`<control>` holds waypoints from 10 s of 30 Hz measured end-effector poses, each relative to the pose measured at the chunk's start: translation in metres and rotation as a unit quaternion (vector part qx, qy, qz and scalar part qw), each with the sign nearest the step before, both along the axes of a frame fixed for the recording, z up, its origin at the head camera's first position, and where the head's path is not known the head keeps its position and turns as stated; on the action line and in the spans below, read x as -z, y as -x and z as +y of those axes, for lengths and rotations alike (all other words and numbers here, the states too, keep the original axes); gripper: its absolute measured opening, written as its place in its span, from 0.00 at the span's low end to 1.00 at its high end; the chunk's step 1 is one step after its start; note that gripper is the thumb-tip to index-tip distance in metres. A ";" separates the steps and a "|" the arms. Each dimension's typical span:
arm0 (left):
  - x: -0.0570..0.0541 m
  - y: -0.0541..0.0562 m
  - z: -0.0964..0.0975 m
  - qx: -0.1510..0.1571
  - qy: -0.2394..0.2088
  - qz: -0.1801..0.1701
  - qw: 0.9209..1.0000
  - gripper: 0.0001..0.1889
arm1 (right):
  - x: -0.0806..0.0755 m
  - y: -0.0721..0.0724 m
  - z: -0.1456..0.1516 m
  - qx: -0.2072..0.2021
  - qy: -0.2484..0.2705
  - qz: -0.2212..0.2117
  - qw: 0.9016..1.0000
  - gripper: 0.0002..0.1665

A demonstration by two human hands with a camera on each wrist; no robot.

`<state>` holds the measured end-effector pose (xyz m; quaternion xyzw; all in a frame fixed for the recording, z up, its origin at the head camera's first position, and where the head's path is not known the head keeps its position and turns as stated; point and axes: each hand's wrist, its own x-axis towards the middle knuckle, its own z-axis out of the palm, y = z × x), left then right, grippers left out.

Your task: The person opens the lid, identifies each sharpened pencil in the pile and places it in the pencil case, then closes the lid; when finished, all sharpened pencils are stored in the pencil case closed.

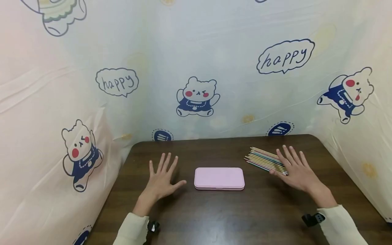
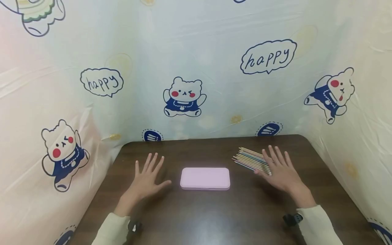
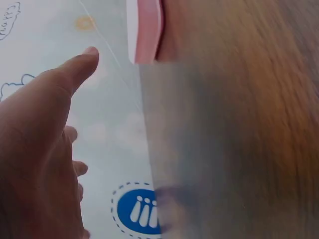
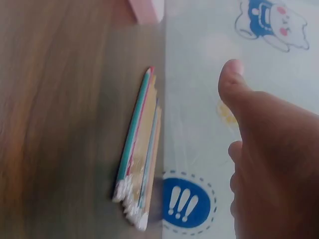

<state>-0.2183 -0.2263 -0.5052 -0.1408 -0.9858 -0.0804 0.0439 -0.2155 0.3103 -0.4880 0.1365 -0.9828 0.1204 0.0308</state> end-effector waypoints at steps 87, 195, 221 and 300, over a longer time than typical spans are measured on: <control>0.025 0.027 0.114 0.181 0.031 -0.081 0.980 0.55 | 0.035 0.028 -0.175 -0.261 0.015 0.008 0.965 0.41; 0.042 0.000 0.043 0.083 -0.263 -0.177 0.945 0.52 | -0.022 0.029 -0.009 -0.024 0.179 -0.007 0.984 0.10; 0.044 -0.004 0.046 0.080 -0.250 -0.160 0.951 0.52 | 0.046 -0.009 0.029 -0.016 0.102 0.037 0.994 0.07; 0.046 -0.006 0.044 0.064 -0.236 -0.172 0.954 0.53 | -0.007 0.032 -0.126 -0.217 0.159 0.064 0.961 0.11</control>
